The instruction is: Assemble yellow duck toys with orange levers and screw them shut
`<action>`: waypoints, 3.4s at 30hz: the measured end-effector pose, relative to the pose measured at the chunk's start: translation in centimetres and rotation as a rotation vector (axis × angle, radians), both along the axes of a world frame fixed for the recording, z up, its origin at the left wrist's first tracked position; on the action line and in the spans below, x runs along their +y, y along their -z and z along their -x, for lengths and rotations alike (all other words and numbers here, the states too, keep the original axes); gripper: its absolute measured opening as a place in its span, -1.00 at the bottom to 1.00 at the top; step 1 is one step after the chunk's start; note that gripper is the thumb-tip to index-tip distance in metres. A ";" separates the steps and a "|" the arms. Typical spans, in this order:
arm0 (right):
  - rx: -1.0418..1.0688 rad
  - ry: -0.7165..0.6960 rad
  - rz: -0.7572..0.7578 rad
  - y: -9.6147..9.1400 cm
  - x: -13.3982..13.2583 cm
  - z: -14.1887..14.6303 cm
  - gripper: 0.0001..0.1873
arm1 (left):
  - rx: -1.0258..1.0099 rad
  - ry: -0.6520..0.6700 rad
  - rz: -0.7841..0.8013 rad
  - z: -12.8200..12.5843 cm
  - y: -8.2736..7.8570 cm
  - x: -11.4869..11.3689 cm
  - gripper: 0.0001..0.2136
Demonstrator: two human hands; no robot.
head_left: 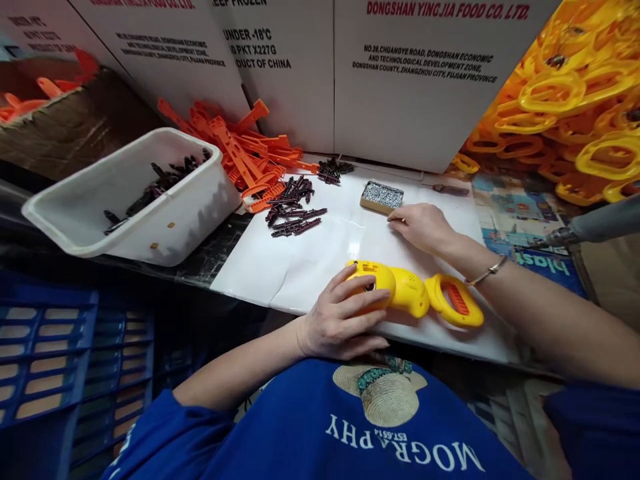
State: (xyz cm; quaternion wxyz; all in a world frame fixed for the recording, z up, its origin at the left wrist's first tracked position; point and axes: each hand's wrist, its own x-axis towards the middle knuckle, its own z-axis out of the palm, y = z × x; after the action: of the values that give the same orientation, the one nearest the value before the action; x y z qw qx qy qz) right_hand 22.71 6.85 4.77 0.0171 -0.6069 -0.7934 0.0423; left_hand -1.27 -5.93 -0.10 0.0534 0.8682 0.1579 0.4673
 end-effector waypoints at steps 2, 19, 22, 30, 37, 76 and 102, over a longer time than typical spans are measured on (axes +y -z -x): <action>-0.052 0.000 -0.007 0.6 0.4 0.9 -0.73 | -0.052 -0.016 0.102 0.2 -0.2 0.1 -0.58; -0.168 -0.102 -0.020 -1.4 6.0 0.3 -0.66 | -0.206 -0.054 0.628 -0.9 0.4 1.1 -0.50; -0.238 -0.167 0.062 -1.5 7.5 0.8 -0.65 | -0.194 -0.051 0.614 -0.8 0.5 1.0 -0.49; -0.281 -0.197 0.108 -0.9 8.6 1.3 -0.71 | -0.188 -0.049 0.638 -0.8 0.5 1.0 -0.45; -0.149 -0.134 0.019 -0.4 7.6 1.2 -0.77 | -0.188 -0.038 0.599 -0.8 0.6 1.0 -0.48; 0.480 0.074 -0.042 2.4 -2.1 -4.8 -0.85 | -0.063 0.077 0.690 -1.3 -0.2 1.3 -0.42; 0.236 -0.021 0.079 1.6 -2.3 -6.1 -0.83 | -0.114 0.119 0.714 -1.2 0.4 1.3 -0.41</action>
State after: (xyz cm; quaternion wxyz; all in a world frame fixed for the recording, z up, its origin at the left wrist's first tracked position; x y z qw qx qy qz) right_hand 28.81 4.56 3.20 0.0859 -0.5895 -0.7900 0.1446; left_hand -0.02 -4.62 -0.45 0.3888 0.7751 0.2573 0.4264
